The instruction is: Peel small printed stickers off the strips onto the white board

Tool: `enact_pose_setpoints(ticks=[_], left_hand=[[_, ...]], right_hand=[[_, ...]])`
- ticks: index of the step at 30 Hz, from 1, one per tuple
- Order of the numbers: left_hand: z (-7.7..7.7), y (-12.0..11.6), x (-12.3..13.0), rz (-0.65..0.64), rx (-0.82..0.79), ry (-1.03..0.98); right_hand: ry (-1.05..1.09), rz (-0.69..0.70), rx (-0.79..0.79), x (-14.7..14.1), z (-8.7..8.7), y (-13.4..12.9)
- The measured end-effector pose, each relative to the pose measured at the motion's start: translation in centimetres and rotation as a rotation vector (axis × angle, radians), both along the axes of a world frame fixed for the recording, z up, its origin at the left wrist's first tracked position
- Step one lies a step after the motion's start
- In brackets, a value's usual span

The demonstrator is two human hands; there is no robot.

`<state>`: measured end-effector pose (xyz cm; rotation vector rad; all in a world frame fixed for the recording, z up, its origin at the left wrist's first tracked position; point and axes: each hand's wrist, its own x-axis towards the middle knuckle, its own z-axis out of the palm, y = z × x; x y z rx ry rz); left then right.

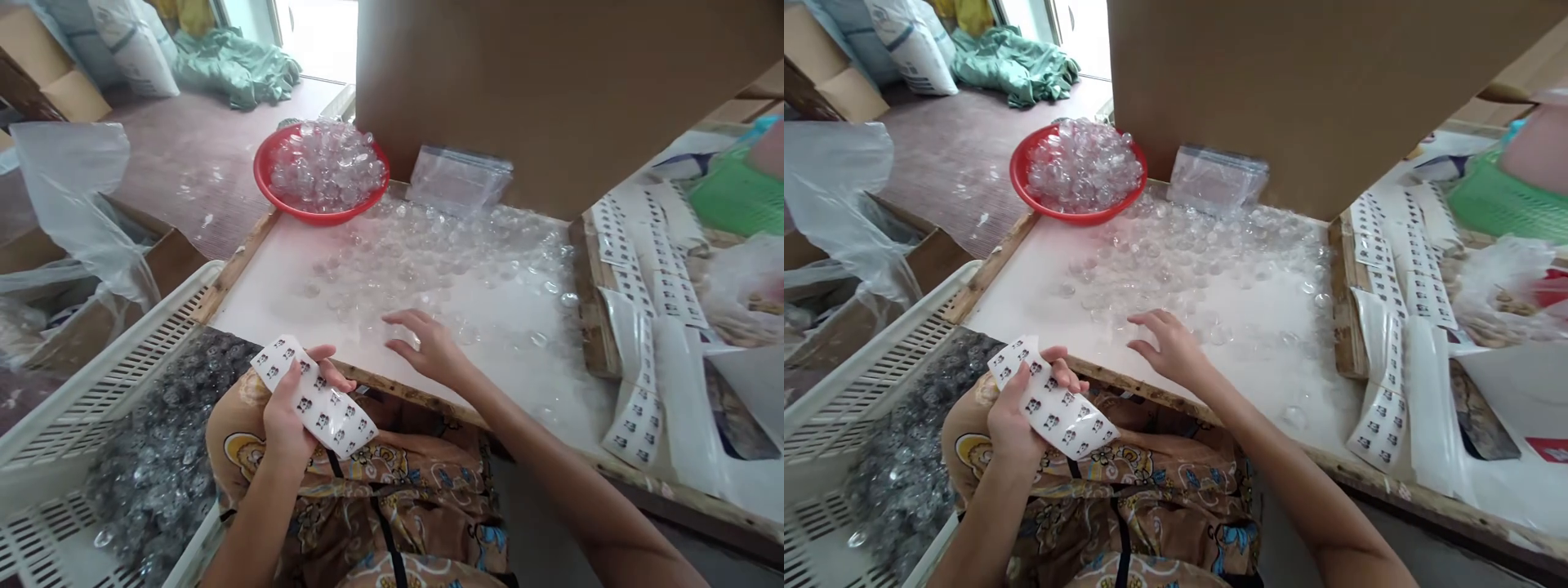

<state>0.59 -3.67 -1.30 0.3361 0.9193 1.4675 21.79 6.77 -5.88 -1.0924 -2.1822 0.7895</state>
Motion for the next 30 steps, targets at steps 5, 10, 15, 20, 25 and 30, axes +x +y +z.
enact_pose_setpoints(ticks=[5, 10, 15, 20, 25, 30], left_hand=[[1.2, -0.9, -0.1, 0.035, 0.085, 0.061], [1.4, -1.3, -0.1, 0.08, 0.121, 0.054], [0.6, -1.1, 0.3, 0.069, 0.087, -0.009], [0.2, -1.0, 0.6, 0.048, 0.049, -0.055], [-0.4, -0.7, 1.3, 0.01, 0.038, -0.088], [-0.5, 0.0, 2.8, -0.032, 0.024, -0.065]], right_hand=[[-0.119, 0.047, 0.196, -11.3, -2.0, 2.7], [-0.237, -0.001, 0.241, -21.2, -4.1, 5.6], [-0.35, -0.096, 0.214, -21.0, -4.9, 6.8], [-0.476, -0.184, 0.215, -12.4, -5.5, 6.1], [-0.604, -0.242, 0.233, -3.2, -5.3, 4.2], [-0.477, 0.095, 0.306, -1.9, -4.5, 1.4]])
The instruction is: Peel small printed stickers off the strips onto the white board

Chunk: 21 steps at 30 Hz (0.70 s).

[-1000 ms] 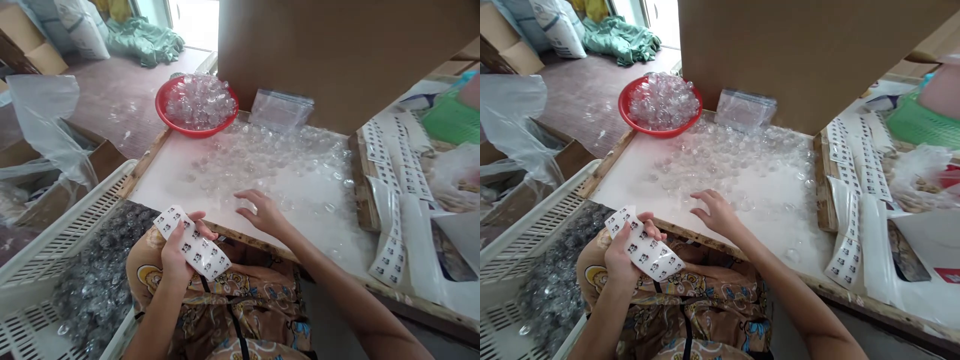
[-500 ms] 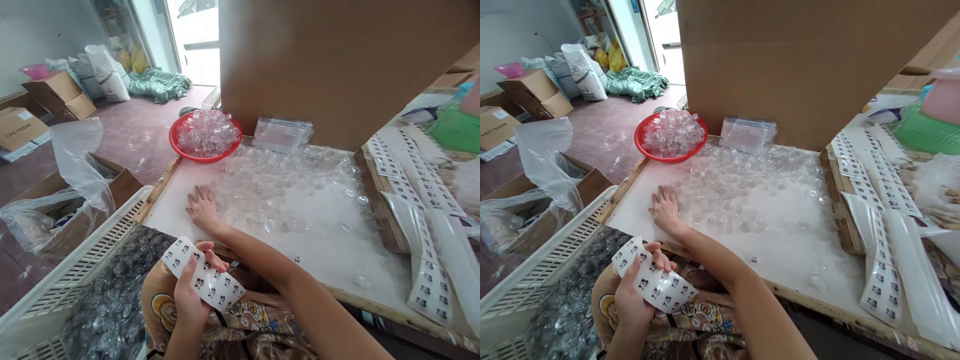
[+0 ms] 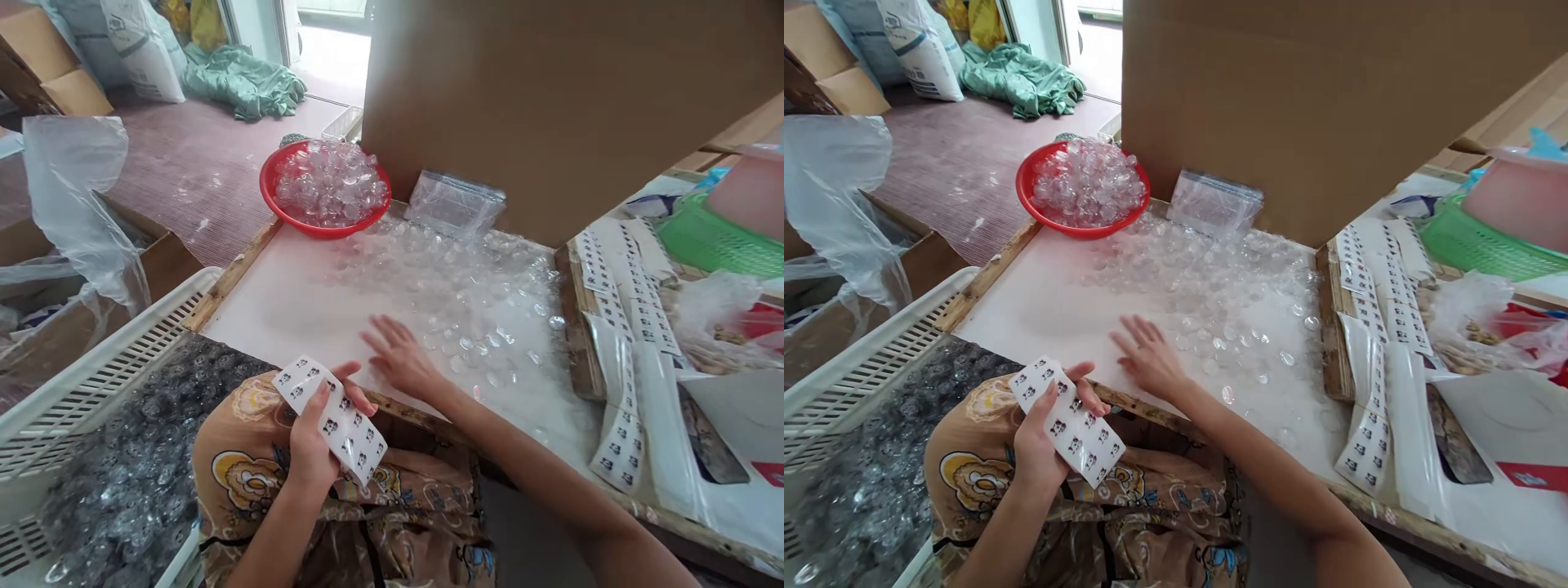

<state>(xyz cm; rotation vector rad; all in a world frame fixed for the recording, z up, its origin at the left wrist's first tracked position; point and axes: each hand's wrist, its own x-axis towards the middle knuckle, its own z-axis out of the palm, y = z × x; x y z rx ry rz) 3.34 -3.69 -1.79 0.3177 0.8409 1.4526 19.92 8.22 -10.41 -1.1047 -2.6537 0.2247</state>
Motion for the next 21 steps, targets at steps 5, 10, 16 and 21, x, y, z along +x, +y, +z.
enact_pose_setpoints(ticks=[5, 10, 16, 21], left_hand=[[-0.1, 0.6, 0.4, -0.008, -0.026, 0.039], [-0.9, 1.2, 0.9, -0.031, -0.081, -0.015], [-0.7, 2.2, 2.2, -0.083, 0.037, -0.057], [-0.3, 1.6, 1.2, -0.033, 0.14, 0.197]], right_hand=[[0.057, 0.345, -0.102, 1.4, -0.7, -0.2], [0.215, -0.01, -0.056, 7.3, -0.3, -0.4], [0.685, -0.061, -0.642, 5.7, 5.0, -6.0], [0.637, -0.059, -1.014, 2.4, 6.9, -9.0]])
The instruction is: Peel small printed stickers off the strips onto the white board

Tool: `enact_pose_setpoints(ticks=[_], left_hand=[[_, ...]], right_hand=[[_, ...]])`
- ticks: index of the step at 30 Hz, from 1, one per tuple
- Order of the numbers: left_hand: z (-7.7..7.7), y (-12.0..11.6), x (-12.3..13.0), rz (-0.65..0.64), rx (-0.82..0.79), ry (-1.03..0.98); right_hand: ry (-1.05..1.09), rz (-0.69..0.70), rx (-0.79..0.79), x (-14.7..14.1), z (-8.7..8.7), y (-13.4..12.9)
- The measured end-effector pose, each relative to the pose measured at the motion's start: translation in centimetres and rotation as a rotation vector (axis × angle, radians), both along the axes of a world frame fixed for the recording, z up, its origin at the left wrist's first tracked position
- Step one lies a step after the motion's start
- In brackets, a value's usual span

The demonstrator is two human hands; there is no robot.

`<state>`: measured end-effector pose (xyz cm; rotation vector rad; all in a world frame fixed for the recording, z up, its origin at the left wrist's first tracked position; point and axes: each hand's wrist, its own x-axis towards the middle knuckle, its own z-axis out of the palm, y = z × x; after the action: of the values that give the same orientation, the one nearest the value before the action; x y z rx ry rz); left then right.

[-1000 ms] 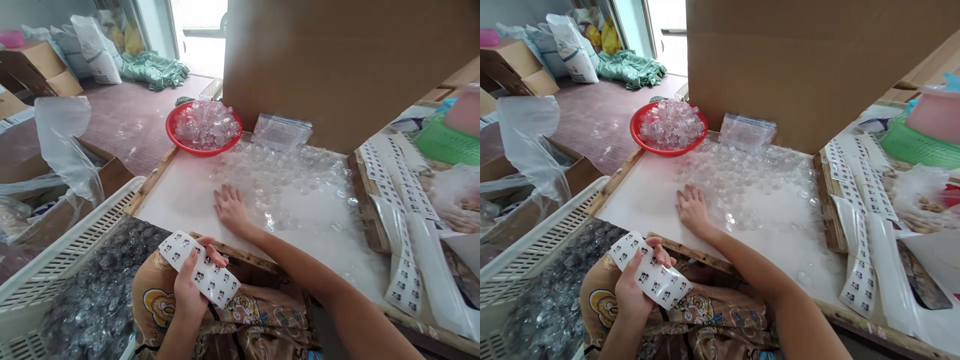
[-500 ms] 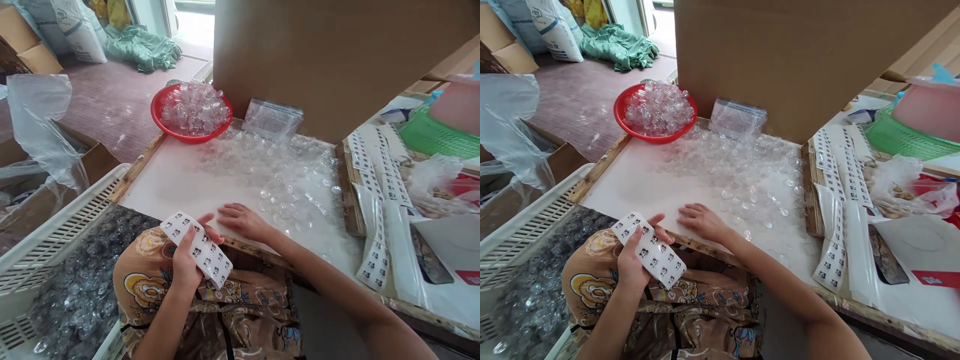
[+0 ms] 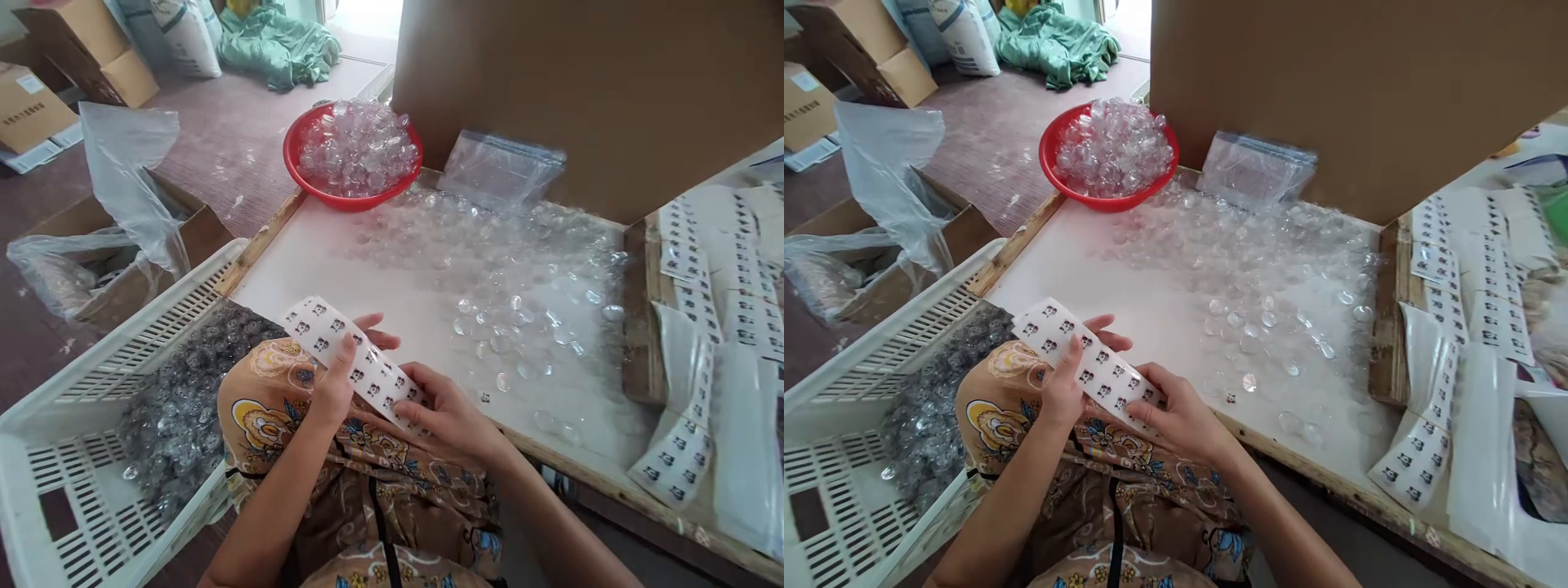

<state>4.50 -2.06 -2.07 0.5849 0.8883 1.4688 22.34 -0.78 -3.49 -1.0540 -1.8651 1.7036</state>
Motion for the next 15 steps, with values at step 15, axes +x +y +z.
enact_pose_setpoints(ticks=[15], left_hand=[[0.9, -0.5, -0.4, -0.021, 0.139, -0.018]], right_hand=[[0.09, -0.001, -0.027, -1.5, -3.0, -1.6]])
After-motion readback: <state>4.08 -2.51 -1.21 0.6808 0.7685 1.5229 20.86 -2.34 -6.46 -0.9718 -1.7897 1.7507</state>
